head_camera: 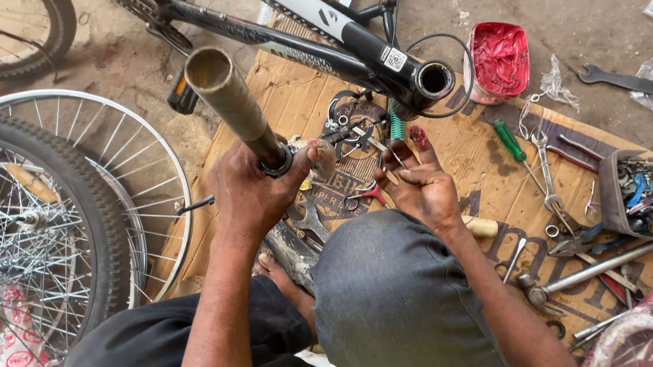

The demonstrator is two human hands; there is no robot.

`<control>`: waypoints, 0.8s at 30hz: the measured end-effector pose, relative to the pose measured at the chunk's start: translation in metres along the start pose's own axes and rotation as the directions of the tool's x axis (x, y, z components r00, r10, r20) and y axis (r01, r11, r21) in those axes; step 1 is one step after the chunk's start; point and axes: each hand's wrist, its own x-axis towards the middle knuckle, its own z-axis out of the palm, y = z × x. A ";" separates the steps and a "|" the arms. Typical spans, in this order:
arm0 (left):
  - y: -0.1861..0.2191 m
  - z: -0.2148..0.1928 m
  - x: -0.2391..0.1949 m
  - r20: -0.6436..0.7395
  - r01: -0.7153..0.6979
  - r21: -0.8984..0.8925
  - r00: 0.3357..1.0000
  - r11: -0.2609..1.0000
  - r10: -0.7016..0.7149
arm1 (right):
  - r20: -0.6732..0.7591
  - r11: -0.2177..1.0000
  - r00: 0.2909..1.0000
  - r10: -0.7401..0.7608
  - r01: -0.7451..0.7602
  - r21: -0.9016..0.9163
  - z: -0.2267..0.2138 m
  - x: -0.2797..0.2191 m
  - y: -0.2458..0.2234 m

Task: The person sits on the floor and works on a bicycle frame, specifically the head tube area. They insert a metal tube into the frame, apply red grease to the interior, and use a hammer to tap the tube into place. The person also handles small metal parts and uses a screwdriver to manipulate components within the frame.

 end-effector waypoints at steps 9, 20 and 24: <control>-0.002 0.002 -0.002 -0.016 0.004 0.031 1.000 1.000 -0.004 | 0.069 0.999 0.998 0.011 -0.008 -0.040 0.015 0.006 -0.003; -0.004 0.002 -0.005 -0.032 0.016 0.028 0.999 0.999 -0.015 | 0.035 0.990 0.999 -0.012 0.017 -0.141 0.023 0.009 -0.002; -0.002 0.002 -0.004 -0.039 -0.017 0.043 0.999 0.999 0.018 | 0.036 0.982 0.998 -0.045 0.051 -0.184 0.050 0.021 0.003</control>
